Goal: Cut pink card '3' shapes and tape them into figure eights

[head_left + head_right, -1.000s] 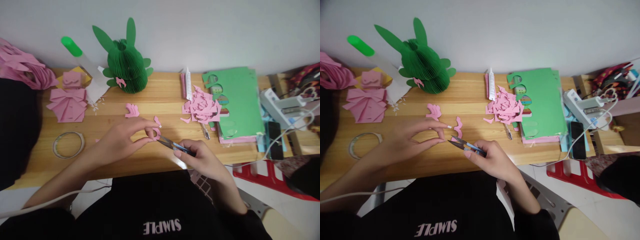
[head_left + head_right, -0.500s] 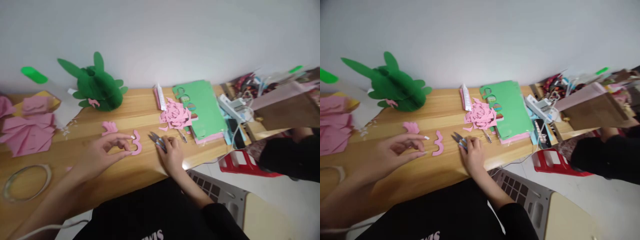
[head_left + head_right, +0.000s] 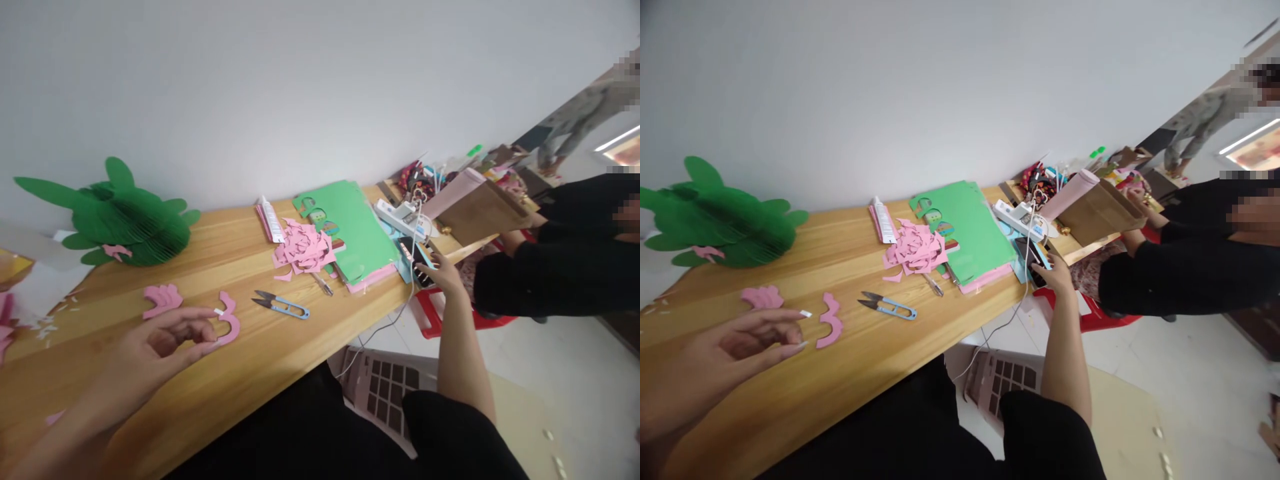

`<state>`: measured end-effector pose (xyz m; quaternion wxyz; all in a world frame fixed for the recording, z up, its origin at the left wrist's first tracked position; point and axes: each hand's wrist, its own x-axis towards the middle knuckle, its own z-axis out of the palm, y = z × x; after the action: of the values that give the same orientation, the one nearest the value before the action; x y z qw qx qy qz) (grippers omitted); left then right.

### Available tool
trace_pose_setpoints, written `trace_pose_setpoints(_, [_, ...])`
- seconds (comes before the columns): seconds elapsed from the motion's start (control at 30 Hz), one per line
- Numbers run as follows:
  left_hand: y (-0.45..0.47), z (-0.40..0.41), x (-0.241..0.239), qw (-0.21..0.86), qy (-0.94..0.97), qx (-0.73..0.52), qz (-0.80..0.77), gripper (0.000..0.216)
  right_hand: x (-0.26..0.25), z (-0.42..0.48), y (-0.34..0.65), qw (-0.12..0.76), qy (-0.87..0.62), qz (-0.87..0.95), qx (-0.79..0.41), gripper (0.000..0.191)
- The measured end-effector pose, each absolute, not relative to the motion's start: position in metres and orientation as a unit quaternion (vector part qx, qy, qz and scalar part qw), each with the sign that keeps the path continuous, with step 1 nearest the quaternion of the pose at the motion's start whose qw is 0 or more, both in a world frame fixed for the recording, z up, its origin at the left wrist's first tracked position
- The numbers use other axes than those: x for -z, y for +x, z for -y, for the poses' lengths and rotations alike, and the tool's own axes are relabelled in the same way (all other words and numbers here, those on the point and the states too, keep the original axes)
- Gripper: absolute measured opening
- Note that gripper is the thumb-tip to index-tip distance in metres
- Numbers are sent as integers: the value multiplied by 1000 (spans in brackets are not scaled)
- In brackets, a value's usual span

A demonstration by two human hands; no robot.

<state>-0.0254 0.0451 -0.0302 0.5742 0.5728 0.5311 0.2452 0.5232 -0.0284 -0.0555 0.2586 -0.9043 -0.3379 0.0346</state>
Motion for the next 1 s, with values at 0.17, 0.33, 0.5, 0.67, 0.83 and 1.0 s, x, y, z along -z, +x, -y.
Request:
trace_pose_setpoints(0.17, [-14,-37,25,556,575,-254,-544,29,79,21,549,256,-877,389,-119,67])
trace_pose_setpoints(0.33, [-2,-32,19,553,586,-250,-538,29,91,18,563,255,-871,404,-115,81])
trace_pose_setpoints(0.5, [7,-30,20,557,594,-247,-525,28,96,19,567,261,-867,411,-108,84])
trace_pose_setpoints(0.67, [13,-29,21,561,588,-242,-530,30,98,21,565,280,-858,416,-114,83])
trace_pose_setpoints(0.83, [18,-29,17,575,569,-243,-536,29,98,22,564,292,-849,425,-119,86])
trace_pose_setpoints(1.0, [15,-28,17,584,561,-246,-532,28,97,23,561,297,-841,434,-126,87])
